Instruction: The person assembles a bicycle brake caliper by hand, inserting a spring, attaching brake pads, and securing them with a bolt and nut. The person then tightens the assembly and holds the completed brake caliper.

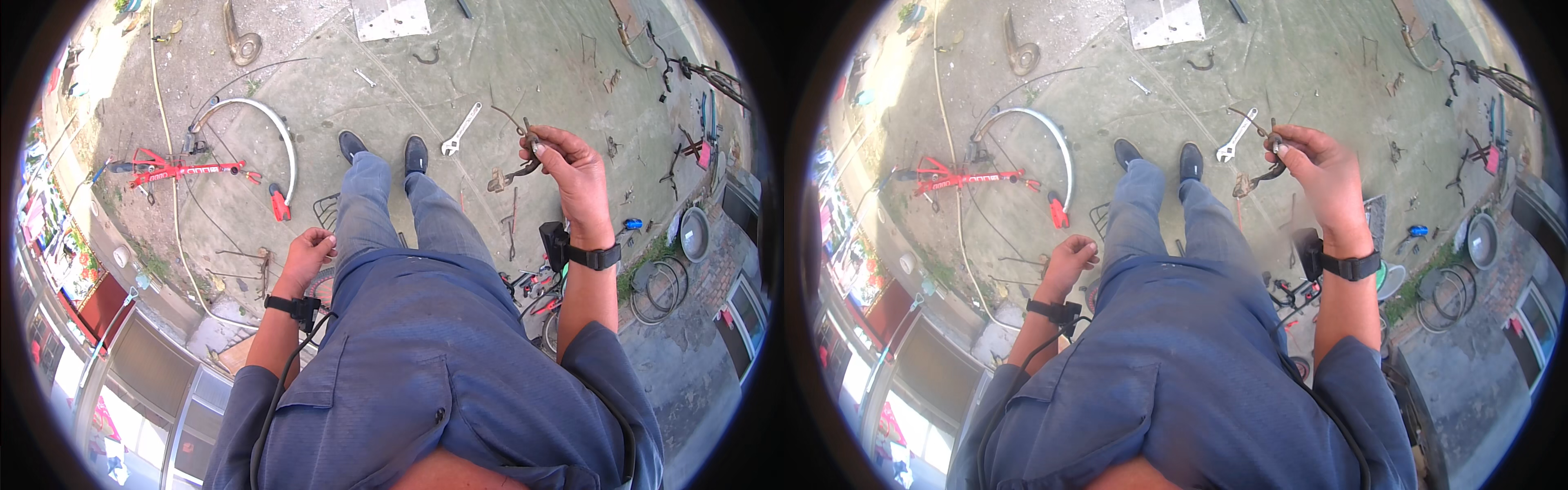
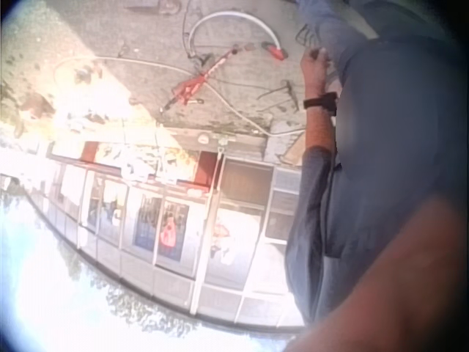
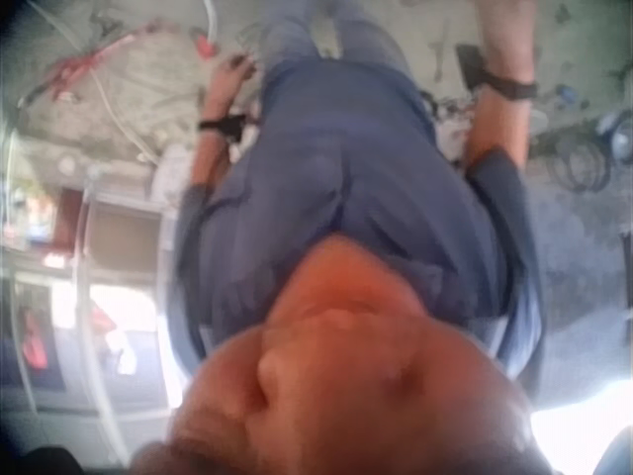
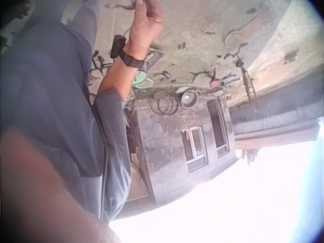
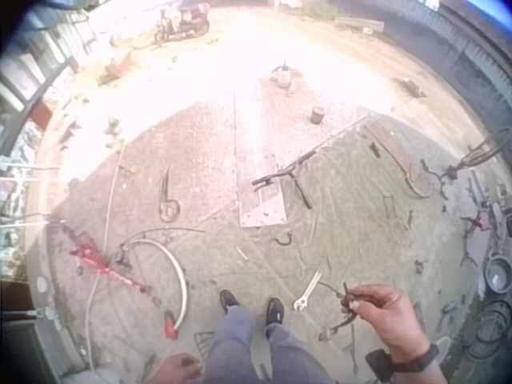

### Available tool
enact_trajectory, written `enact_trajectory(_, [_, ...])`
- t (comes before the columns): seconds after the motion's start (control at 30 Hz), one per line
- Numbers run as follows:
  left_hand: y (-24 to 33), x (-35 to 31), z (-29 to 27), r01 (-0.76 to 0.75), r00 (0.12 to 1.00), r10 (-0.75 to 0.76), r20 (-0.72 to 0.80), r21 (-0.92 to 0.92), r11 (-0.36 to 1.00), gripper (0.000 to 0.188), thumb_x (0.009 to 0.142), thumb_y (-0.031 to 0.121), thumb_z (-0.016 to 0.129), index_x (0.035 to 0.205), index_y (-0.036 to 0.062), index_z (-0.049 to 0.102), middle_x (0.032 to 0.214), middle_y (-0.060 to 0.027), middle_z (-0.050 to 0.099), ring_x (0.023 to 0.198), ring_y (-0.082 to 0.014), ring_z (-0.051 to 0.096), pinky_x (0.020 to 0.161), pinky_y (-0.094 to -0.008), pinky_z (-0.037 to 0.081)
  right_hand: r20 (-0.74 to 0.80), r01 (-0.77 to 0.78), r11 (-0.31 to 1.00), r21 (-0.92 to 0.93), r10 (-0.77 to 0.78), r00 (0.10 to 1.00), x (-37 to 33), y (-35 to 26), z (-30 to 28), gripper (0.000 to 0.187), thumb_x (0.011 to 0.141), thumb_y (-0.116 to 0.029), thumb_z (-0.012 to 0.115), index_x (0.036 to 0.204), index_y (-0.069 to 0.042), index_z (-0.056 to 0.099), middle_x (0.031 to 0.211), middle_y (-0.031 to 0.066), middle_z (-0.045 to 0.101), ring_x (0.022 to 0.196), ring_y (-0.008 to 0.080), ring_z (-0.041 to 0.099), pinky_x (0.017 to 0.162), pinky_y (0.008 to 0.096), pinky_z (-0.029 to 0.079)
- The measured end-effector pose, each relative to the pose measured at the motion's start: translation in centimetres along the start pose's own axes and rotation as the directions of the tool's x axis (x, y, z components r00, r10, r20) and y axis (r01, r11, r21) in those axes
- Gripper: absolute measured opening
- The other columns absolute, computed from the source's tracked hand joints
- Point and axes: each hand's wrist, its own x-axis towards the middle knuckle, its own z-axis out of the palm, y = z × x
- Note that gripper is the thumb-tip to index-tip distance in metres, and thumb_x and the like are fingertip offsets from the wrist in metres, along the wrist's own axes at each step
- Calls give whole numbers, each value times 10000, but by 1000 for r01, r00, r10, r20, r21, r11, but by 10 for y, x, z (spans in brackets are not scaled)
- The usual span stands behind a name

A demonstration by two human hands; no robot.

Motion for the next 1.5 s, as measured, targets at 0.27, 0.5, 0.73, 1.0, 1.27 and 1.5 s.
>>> enact_trajectory(0.27, [4,4,-5,21,999,-21,31,-4,1000,211,974,220,594,1053,26,619,922,-58,664,808,-149,661,708,-279,514,-6,-5,1000,10,6,1000,5,-3,1,255,918,-52,639,1168,-18,676,1020,82,734,911,134,701,701,214,453])
enact_trajectory(0.5, [8,5,-6,22,999,-22,33,1,1000,219,977,225,589,1059,24,617,929,-61,666,811,-149,662,710,-280,514,-13,-8,1000,12,8,1000,9,-3,1,259,915,-50,641,1170,-18,675,1023,85,733,909,137,701,702,216,454])
enact_trajectory(0.73, [10,5,-7,31,999,-31,33,1,1000,192,966,186,601,1059,19,619,926,-56,667,801,-148,662,700,-275,515,-5,-12,1000,19,12,1000,10,-6,3,258,916,-47,637,1169,-19,674,1023,83,732,907,136,701,698,217,451])
enact_trajectory(1.0, [17,3,-9,23,1000,-23,15,19,1000,187,933,139,626,1062,3,623,929,-62,678,799,-147,664,692,-272,514,-13,-12,1000,-9,12,1000,12,-13,7,255,920,-45,627,1169,-13,672,1024,83,731,911,134,698,699,217,448])
enact_trajectory(1.27, [17,4,-12,13,1000,-13,0,5,1000,163,907,116,667,1040,28,633,894,-34,680,771,-114,664,650,-252,507,-28,-45,999,-15,44,999,13,-24,11,286,903,9,605,1176,91,626,1018,118,709,912,172,686,848,272,511])
enact_trajectory(1.5, [16,4,-14,14,1000,-14,0,0,1000,158,905,110,668,1034,27,633,888,-32,681,771,-112,664,650,-252,506,-23,-32,999,11,32,999,14,-25,13,279,899,11,614,1166,90,636,1012,118,711,905,170,685,846,274,513])
